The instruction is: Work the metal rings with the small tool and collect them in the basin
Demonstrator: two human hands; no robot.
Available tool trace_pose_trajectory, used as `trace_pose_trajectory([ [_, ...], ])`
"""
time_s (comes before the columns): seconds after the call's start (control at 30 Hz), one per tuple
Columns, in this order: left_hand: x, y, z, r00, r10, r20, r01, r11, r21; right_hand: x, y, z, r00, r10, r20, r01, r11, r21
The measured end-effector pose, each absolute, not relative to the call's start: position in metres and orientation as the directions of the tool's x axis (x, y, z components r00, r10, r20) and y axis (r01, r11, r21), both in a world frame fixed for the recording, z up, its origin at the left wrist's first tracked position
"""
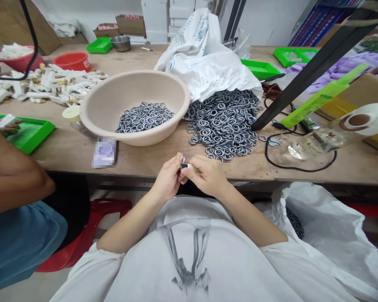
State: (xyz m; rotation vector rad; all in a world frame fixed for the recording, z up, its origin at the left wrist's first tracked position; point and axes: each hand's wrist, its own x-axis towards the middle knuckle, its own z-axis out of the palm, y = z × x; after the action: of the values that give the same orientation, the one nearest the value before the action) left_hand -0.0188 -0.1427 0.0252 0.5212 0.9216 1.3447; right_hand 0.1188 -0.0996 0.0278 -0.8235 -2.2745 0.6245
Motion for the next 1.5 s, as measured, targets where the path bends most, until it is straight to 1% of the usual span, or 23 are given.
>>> trace_pose_trajectory([
  [0.1, -0.019, -0.145, 0.026, -0.014, 0.966, -0.260, -0.592, 0.202, 0.780, 0.119, -0.096, 0.024, -0.607, 0.687, 0.400, 0.375, 0.691, -0.618],
  [0.23, -0.019, -0.150, 0.027, 0.090, 0.980, -0.180, -0.550, 0.200, 0.811, 0.123, -0.080, 0.015, -0.478, 0.816, 0.326, 0.436, 0.542, -0.718],
  [0.33, -0.022, -0.150, 0.024, 0.061, 0.986, -0.156, -0.533, 0.165, 0.830, 0.126, -0.064, 0.014, -0.387, 0.872, 0.299, 0.491, 0.469, -0.734],
  [0.4, -0.027, -0.147, 0.019, -0.012, 0.985, -0.175, -0.520, 0.143, 0.842, 0.125, -0.053, 0.017, -0.388, 0.871, 0.300, 0.582, 0.484, -0.653],
  [0.47, -0.033, -0.144, 0.013, -0.055, 0.978, -0.201, -0.507, 0.146, 0.849, 0.118, -0.042, 0.021, -0.411, 0.873, 0.263, 0.719, 0.487, -0.496],
  [0.53, -0.039, -0.140, 0.008, -0.075, 0.973, -0.218, -0.512, 0.150, 0.846, 0.109, -0.030, 0.025, -0.434, 0.885, 0.168, 0.829, 0.465, -0.312],
  [0.6, -0.044, -0.138, 0.007, -0.094, 0.967, -0.237, -0.526, 0.154, 0.836, 0.099, -0.020, 0.026, -0.437, 0.897, 0.069, 0.880, 0.442, -0.172],
  [0.67, -0.049, -0.135, 0.008, -0.111, 0.956, -0.272, -0.545, 0.170, 0.821, 0.095, -0.013, 0.026, -0.427, 0.904, 0.023, 0.897, 0.427, -0.116],
  [0.7, -0.051, -0.134, 0.009, -0.116, 0.949, -0.293, -0.555, 0.182, 0.811, 0.094, -0.011, 0.026, -0.422, 0.906, 0.030, 0.898, 0.423, -0.122],
  [0.77, -0.053, -0.131, 0.010, -0.123, 0.939, -0.322, -0.569, 0.199, 0.798, 0.098, -0.011, 0.025, -0.416, 0.906, 0.082, 0.885, 0.424, -0.193],
  [0.8, -0.053, -0.130, 0.009, -0.128, 0.936, -0.326, -0.568, 0.201, 0.798, 0.102, -0.012, 0.024, -0.414, 0.903, 0.115, 0.866, 0.429, -0.256],
  [0.87, -0.050, -0.125, 0.007, -0.157, 0.941, -0.299, -0.527, 0.177, 0.832, 0.109, -0.018, 0.021, -0.416, 0.897, 0.149, 0.779, 0.436, -0.452],
  [0.97, -0.042, -0.116, -0.001, -0.222, 0.962, -0.160, -0.335, 0.078, 0.939, 0.115, -0.032, 0.018, -0.476, 0.875, 0.091, 0.477, 0.344, -0.809],
  [1.0, -0.039, -0.113, -0.003, -0.217, 0.970, -0.107, -0.257, 0.049, 0.965, 0.115, -0.037, 0.017, -0.505, 0.861, 0.068, 0.362, 0.282, -0.888],
  [1.07, -0.036, -0.109, -0.008, -0.171, 0.985, -0.029, -0.116, 0.009, 0.993, 0.114, -0.044, 0.015, -0.542, 0.839, 0.038, 0.198, 0.171, -0.965],
  [1.17, -0.038, -0.106, -0.010, -0.144, 0.987, 0.068, 0.107, -0.052, 0.993, 0.112, -0.046, 0.012, -0.525, 0.851, 0.025, 0.124, 0.105, -0.987],
  [1.23, -0.044, -0.107, -0.010, -0.178, 0.974, 0.139, 0.245, -0.092, 0.965, 0.113, -0.042, 0.010, -0.458, 0.887, 0.063, 0.183, 0.163, -0.970],
  [1.27, -0.046, -0.107, -0.009, -0.191, 0.969, 0.158, 0.277, -0.101, 0.956, 0.114, -0.040, 0.010, -0.412, 0.906, 0.100, 0.270, 0.226, -0.936],
  [1.33, -0.051, -0.109, -0.008, -0.210, 0.968, 0.134, 0.225, -0.086, 0.971, 0.115, -0.037, 0.009, -0.345, 0.922, 0.174, 0.526, 0.343, -0.778],
  [1.4, -0.052, -0.110, -0.006, -0.215, 0.976, 0.039, 0.060, -0.027, 0.998, 0.117, -0.036, 0.007, -0.346, 0.920, 0.185, 0.719, 0.386, -0.578],
  [1.43, -0.052, -0.111, -0.006, -0.215, 0.977, -0.015, -0.030, 0.009, 1.000, 0.117, -0.037, 0.007, -0.353, 0.919, 0.178, 0.750, 0.392, -0.533],
  [1.47, -0.052, -0.111, -0.005, -0.213, 0.975, -0.060, -0.103, 0.039, 0.994, 0.116, -0.039, 0.007, -0.360, 0.915, 0.182, 0.737, 0.399, -0.546],
  [1.5, -0.051, -0.112, -0.005, -0.211, 0.974, -0.088, -0.153, 0.056, 0.987, 0.116, -0.041, 0.007, -0.366, 0.908, 0.202, 0.681, 0.410, -0.607],
])
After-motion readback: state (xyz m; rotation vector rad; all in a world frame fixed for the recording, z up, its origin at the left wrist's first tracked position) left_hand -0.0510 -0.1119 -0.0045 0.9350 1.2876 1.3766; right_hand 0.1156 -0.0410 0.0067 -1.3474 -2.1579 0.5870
